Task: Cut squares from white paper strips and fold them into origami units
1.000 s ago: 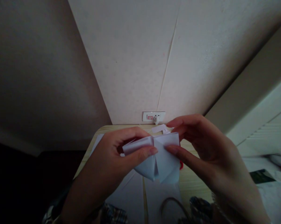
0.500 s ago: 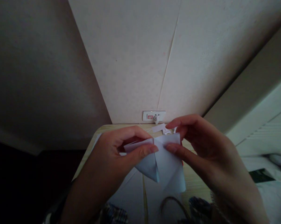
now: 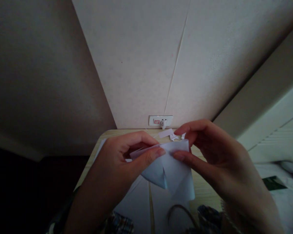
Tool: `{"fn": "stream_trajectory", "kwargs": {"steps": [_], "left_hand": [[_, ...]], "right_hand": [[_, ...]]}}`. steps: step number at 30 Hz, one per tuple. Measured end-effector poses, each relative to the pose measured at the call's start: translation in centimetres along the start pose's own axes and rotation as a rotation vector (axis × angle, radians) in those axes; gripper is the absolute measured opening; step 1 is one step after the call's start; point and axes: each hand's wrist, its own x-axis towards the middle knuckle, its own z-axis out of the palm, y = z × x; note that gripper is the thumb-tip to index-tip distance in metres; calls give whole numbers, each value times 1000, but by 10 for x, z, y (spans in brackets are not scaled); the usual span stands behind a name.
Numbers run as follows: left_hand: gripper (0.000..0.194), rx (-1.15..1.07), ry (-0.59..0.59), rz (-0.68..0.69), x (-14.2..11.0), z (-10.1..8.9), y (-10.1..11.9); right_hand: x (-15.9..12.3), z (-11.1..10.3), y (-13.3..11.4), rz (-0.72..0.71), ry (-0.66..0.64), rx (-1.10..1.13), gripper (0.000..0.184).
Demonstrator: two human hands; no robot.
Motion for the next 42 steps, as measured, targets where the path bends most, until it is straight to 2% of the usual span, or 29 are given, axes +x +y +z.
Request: {"fn": "stream_trajectory", "kwargs": {"steps": [10, 17, 20, 23, 28, 31, 34, 37, 42], "left_hand": [[20, 132, 21, 118, 1, -1, 0], [22, 127, -5, 147, -1, 0, 3], [21, 124, 27, 121, -2, 3, 4], [22, 149, 71, 115, -3, 4, 5], [22, 264, 62, 165, -3, 3, 6], [20, 277, 93, 160, -3, 2, 7], [16, 269, 158, 120, -4, 2, 7], [18, 246, 218, 78, -6, 2, 7], [21, 224, 215, 71, -5, 5, 8]], "right_hand": [[-1, 0, -4, 27, 1, 2, 22], [1, 0, -8, 83, -58, -20, 2], [0, -1, -9, 99, -46, -15, 17], [0, 1, -9, 103, -32, 20, 20], [0, 4, -7, 107, 23, 17, 29], [2, 4, -6, 116, 18, 38, 28], [4, 3, -6, 155, -72, 98, 17], [6, 4, -4, 204, -134, 124, 19], [6, 7, -2, 171, -21, 65, 28]]}}
